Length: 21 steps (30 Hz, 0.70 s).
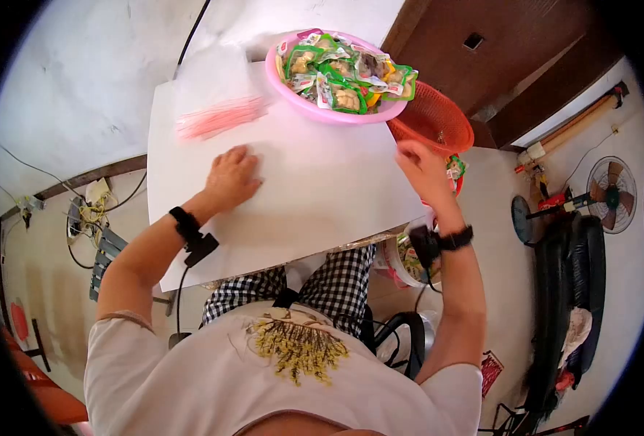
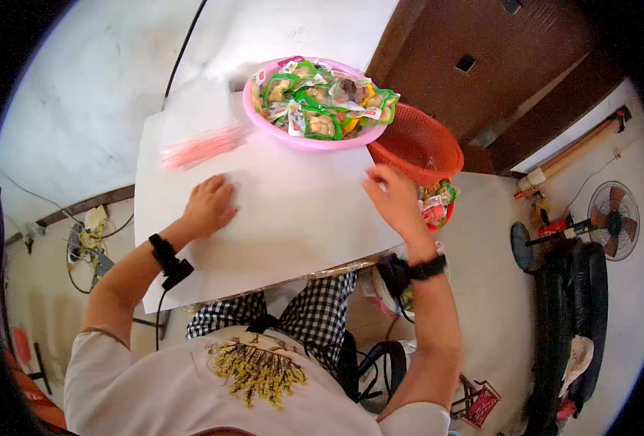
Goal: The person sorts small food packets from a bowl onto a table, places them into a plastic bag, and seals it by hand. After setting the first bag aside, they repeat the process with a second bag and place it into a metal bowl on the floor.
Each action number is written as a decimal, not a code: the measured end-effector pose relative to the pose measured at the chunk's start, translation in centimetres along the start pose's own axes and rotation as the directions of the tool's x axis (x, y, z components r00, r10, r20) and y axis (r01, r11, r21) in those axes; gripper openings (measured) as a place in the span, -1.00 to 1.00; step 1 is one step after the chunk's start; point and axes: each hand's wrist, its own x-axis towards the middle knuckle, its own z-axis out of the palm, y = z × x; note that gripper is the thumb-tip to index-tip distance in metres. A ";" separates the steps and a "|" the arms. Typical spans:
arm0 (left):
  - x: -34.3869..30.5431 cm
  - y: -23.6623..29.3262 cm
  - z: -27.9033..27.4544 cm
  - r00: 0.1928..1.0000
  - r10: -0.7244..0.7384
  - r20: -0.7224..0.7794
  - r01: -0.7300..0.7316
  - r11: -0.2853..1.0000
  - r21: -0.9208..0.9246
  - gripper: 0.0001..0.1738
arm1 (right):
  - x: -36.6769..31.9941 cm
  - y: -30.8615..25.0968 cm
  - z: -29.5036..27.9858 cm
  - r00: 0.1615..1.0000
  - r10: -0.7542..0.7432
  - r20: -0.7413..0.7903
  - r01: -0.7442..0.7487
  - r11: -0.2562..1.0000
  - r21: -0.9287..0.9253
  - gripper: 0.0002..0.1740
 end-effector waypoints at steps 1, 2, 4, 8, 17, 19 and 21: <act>-0.3 -0.2 0.3 0.999 -0.030 -0.040 0.030 1.000 0.004 -0.31 | 1.5 -1.3 0.3 0.999 -0.042 -0.023 0.040 0.995 -0.086 -0.60; -0.6 -0.1 0.8 0.995 -0.061 -0.079 0.061 0.998 0.007 -0.33 | 3.0 -2.2 0.7 0.995 -0.087 -0.041 0.078 0.982 -0.172 -0.60; -2.3 -4.0 -0.1 0.986 -0.046 -0.162 0.061 0.994 0.087 -0.36 | 7.1 -4.9 5.2 0.998 -0.010 -0.056 -0.001 0.981 -0.192 -0.51; -1.5 -2.8 -0.7 0.972 -0.068 -0.224 0.089 0.992 0.089 -0.40 | 13.8 -3.8 7.8 0.992 0.043 -0.121 -0.079 0.947 -0.312 -0.28; -2.6 -3.0 0.1 0.950 -0.024 -0.311 0.040 0.998 0.047 -0.44 | 15.8 -1.4 8.6 0.985 0.165 -0.050 -0.172 0.918 -0.358 0.08; -2.7 -2.9 0.0 0.943 -0.008 -0.333 0.024 0.999 0.045 -0.45 | 15.7 -0.3 8.6 0.979 0.161 -0.124 -0.190 0.940 -0.282 0.09; -2.6 -3.1 0.2 0.937 0.002 -0.348 0.015 0.999 0.045 -0.45 | 15.5 0.0 8.2 0.966 0.195 -0.167 -0.210 0.975 -0.075 0.08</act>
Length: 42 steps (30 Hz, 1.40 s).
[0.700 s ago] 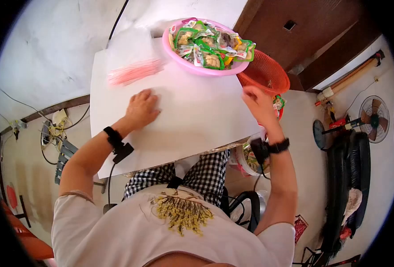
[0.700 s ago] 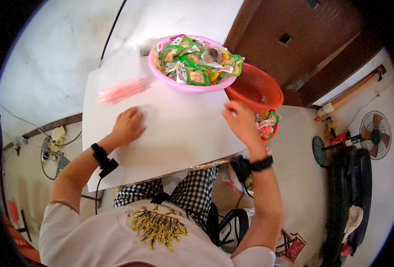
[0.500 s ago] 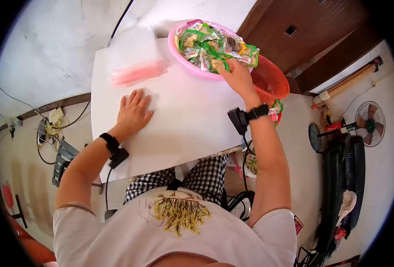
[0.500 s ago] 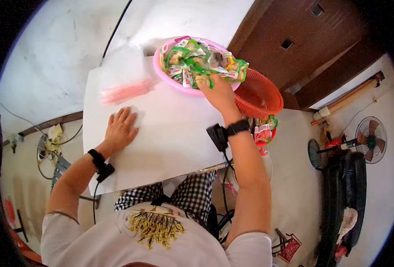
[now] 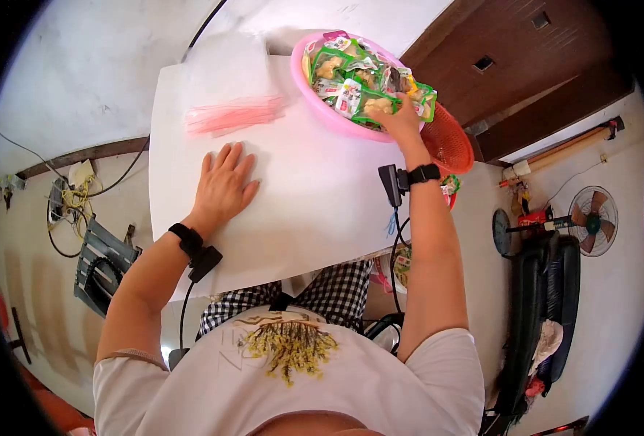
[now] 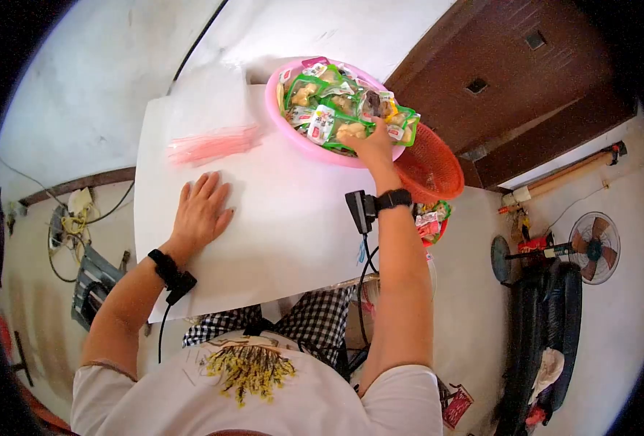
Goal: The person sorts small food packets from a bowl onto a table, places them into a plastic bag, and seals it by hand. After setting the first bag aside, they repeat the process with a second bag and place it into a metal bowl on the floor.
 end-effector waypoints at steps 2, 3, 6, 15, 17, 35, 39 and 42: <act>0.0 -0.3 0.4 1.000 -0.002 -0.011 0.002 1.000 0.001 -0.45 | -1.6 -1.3 -1.2 0.998 0.068 0.015 -0.069 0.942 0.327 0.06; 0.0 -0.3 0.4 1.000 -0.005 -0.003 0.005 1.000 -0.002 -0.45 | -3.3 -2.8 -2.1 0.998 0.066 0.018 -0.066 0.854 0.516 -0.03; 0.0 0.0 0.0 1.000 -0.016 0.019 0.016 1.000 -0.005 -0.46 | -5.6 -2.2 -3.4 0.997 -0.060 0.046 0.011 0.723 0.691 -0.09; -0.1 -0.2 0.6 1.000 -0.029 -0.008 0.029 1.000 -0.007 -0.45 | -14.1 -1.5 2.5 0.840 -0.166 0.517 0.024 0.963 0.269 -0.01; -0.1 -0.3 0.7 0.999 -0.032 -0.013 0.031 0.999 -0.015 -0.46 | -14.1 -1.7 3.4 0.843 -0.086 0.531 0.023 0.992 0.124 -0.03; -0.1 -0.7 0.6 0.999 -0.033 -0.012 0.032 0.999 -0.043 -0.44 | 3.0 -5.2 2.5 0.893 -0.416 0.171 0.440 0.727 -0.527 -0.48; -0.1 -0.6 0.1 0.999 -0.033 -0.005 0.032 0.997 -0.066 -0.45 | 4.2 -5.2 2.4 0.884 -0.402 0.240 0.466 0.710 -0.528 -0.59; -0.2 -0.8 0.7 0.999 -0.029 -0.043 0.027 0.998 -0.058 -0.45 | 4.2 -5.4 1.4 0.844 -0.465 0.269 0.537 0.717 -0.444 -0.75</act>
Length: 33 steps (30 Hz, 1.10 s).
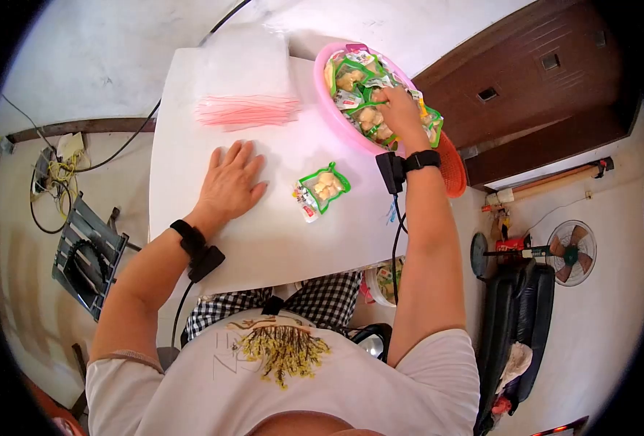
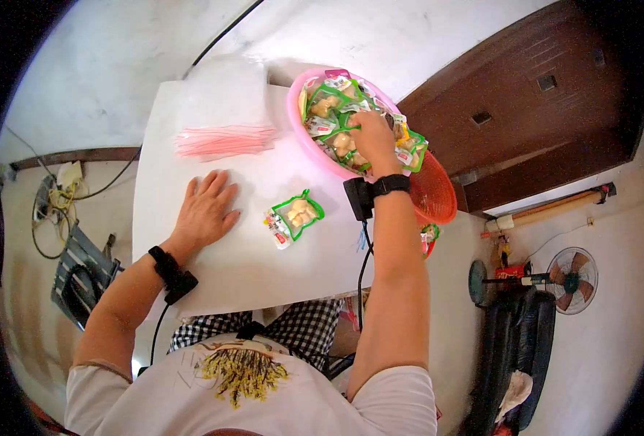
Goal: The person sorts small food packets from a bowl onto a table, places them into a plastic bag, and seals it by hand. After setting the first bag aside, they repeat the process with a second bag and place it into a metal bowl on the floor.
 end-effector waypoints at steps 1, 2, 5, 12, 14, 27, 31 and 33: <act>0.0 0.0 0.0 1.000 0.006 -0.010 -0.006 1.000 0.000 -0.46 | -0.4 0.1 -0.5 0.999 -0.041 -0.007 0.041 0.999 0.026 -0.81; 0.0 0.1 0.0 1.000 0.012 -0.021 -0.012 1.000 -0.002 -0.46 | -0.7 0.2 -1.0 1.000 0.023 0.005 -0.023 0.993 0.117 -0.80; 0.1 0.4 -0.7 1.000 0.009 0.006 -0.009 1.000 -0.010 -0.46 | -2.0 0.6 -2.6 0.986 -0.016 -0.165 0.050 0.978 0.203 -0.82; 0.0 0.3 -0.3 1.000 0.017 0.000 -0.017 1.000 0.014 -0.47 | -9.2 -1.1 -8.3 0.995 0.084 -0.056 -0.022 0.725 0.689 -0.93; 0.0 0.4 -0.3 1.000 0.013 -0.004 -0.013 1.000 0.024 -0.48 | -12.1 -1.7 -8.6 0.992 0.027 0.119 -0.103 0.713 0.693 -0.93; 0.1 0.3 -0.1 0.999 -0.022 0.029 0.021 1.000 0.017 -0.45 | -11.9 -5.1 -1.4 0.981 -0.124 0.149 0.062 0.930 0.363 -0.87; 0.2 0.3 -0.1 0.998 -0.036 0.053 0.036 0.999 0.012 -0.43 | -5.8 -6.1 -1.9 0.999 -0.044 0.007 0.036 0.903 0.427 -0.82; 0.3 0.2 -0.3 0.998 -0.035 0.058 0.035 0.999 0.005 -0.43 | -2.2 -4.7 -0.1 1.000 0.009 0.016 -0.016 0.880 0.474 -0.77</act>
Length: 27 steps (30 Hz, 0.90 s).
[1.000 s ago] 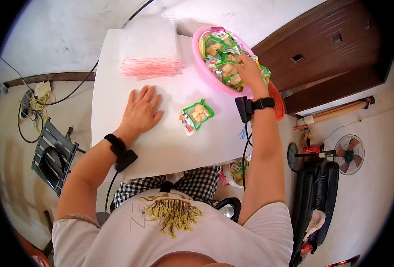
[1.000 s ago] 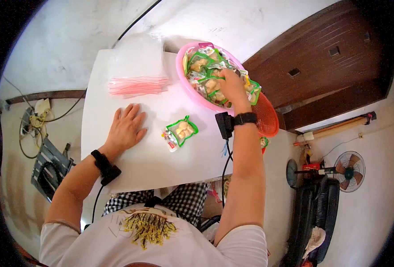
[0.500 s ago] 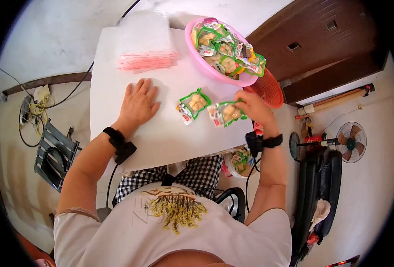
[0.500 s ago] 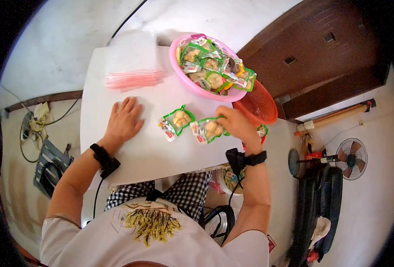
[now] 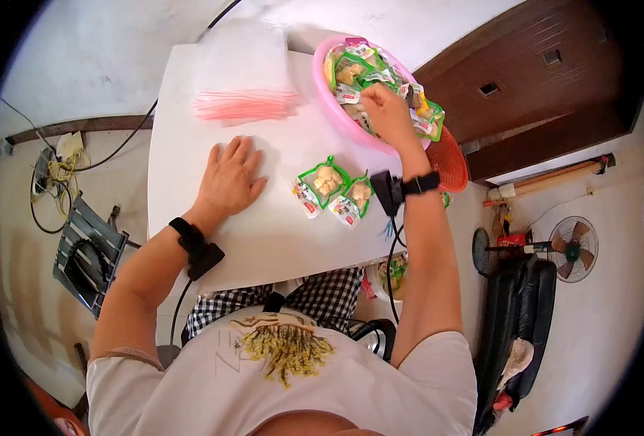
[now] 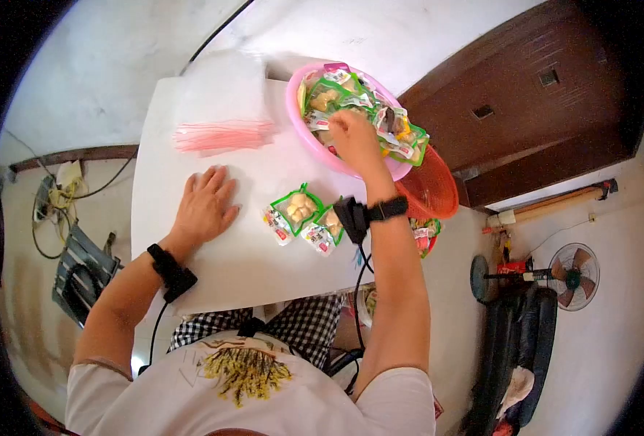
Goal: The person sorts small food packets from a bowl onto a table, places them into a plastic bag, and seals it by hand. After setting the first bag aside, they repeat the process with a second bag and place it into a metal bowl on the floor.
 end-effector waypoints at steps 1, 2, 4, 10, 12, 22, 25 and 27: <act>0.0 0.0 -0.1 1.000 0.001 0.004 -0.001 1.000 -0.004 -0.43 | 1.8 1.4 0.5 0.997 0.066 0.033 -0.068 0.996 0.058 -0.74; 0.0 0.0 -0.1 1.000 0.001 0.007 -0.001 1.000 -0.008 -0.43 | 3.1 2.2 0.9 0.989 0.129 0.070 -0.136 0.984 0.113 -0.70; 0.0 -0.1 0.1 1.000 -0.001 -0.004 0.001 1.000 -0.021 -0.43 | 4.9 1.0 1.4 0.968 0.241 0.073 -0.249 0.959 0.135 -0.69; -0.2 -0.3 0.0 1.000 0.007 -0.011 -0.007 0.999 -0.054 -0.44 | 7.9 2.6 2.7 0.835 0.476 0.275 -0.548 0.762 0.345 -0.55; -0.1 -0.3 0.1 1.000 0.011 -0.022 -0.012 0.999 -0.049 -0.45 | 8.2 3.3 2.5 0.821 0.508 0.261 -0.571 0.723 0.388 -0.58; -0.1 -0.2 0.0 0.995 0.047 -0.083 -0.048 0.999 -0.012 -0.48 | 2.0 0.0 -2.6 0.984 0.175 0.032 -0.178 0.967 0.184 -0.58; -0.1 -0.2 0.2 0.998 0.035 -0.057 -0.033 0.999 0.020 -0.47 | -2.2 -1.3 -5.3 0.998 0.030 -0.049 -0.024 0.992 0.120 -0.50; -0.2 0.0 0.6 0.998 0.031 -0.053 -0.029 0.999 0.040 -0.47 | -5.9 -3.1 -6.7 0.993 0.065 -0.096 -0.056 0.994 0.090 -0.49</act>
